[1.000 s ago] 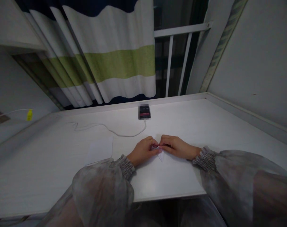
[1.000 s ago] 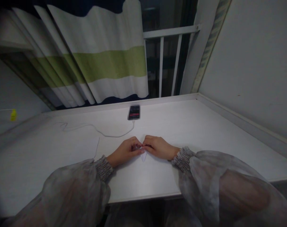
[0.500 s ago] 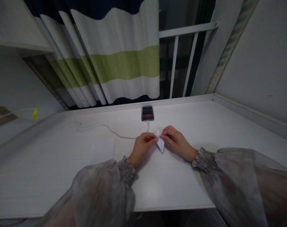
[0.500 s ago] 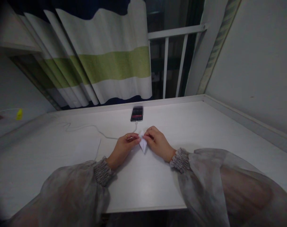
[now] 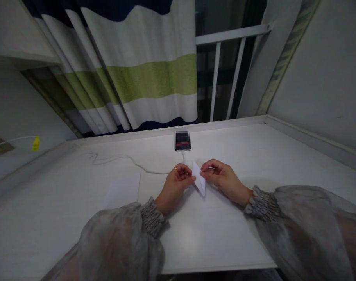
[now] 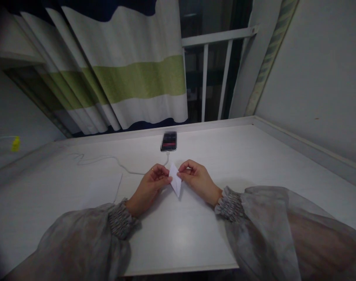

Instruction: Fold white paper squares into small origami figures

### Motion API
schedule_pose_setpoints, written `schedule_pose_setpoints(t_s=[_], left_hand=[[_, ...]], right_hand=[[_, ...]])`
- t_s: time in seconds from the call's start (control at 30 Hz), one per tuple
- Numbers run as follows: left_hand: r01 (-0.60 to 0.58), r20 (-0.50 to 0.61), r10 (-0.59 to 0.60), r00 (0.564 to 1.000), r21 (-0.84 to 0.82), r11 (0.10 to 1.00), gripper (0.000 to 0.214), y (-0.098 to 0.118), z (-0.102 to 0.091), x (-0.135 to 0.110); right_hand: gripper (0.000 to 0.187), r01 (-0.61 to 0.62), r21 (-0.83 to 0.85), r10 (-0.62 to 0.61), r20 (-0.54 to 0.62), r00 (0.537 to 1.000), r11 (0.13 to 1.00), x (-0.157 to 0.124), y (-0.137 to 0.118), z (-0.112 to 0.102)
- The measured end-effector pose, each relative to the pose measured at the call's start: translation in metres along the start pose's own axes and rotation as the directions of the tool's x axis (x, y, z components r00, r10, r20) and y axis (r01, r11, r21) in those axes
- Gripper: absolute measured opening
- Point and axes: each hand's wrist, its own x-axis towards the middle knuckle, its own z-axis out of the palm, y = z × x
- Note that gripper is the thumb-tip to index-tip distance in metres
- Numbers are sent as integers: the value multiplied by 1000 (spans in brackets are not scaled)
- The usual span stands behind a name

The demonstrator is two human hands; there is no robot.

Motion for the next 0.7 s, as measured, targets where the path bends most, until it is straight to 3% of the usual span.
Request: schedule_pose_setpoints(t_s=[0.1, 0.27, 0.37, 0.5, 0.57, 0.7], left_hand=[[29, 48, -29, 998, 2, 1000, 20, 0, 0, -1], [24, 20, -24, 1000, -3, 1000, 24, 0, -1, 0], [-20, -28, 20, 999, 3, 1000, 23, 0, -2, 1], [-33, -73, 35, 997, 27, 999, 18, 0, -3, 2], [-16, -74, 17, 997, 16, 1000, 16, 1, -3, 2], [23, -76, -20, 997, 30, 999, 9, 0, -3, 1]], right_hand=[[21, 5, -6, -5, 18, 1000, 1000, -1, 0, 0], [20, 46, -88, -44, 24, 999, 995, -3, -2, 0], [13, 138, -189, -131, 53, 990, 972, -6, -4, -1], [10, 285, -376, -229, 188, 955, 882, -7, -5, -4], [12, 279, -413, -198, 227, 953, 867, -8, -4, -6], [19, 132, -314, -57, 239, 969, 940, -8, 0, -5]])
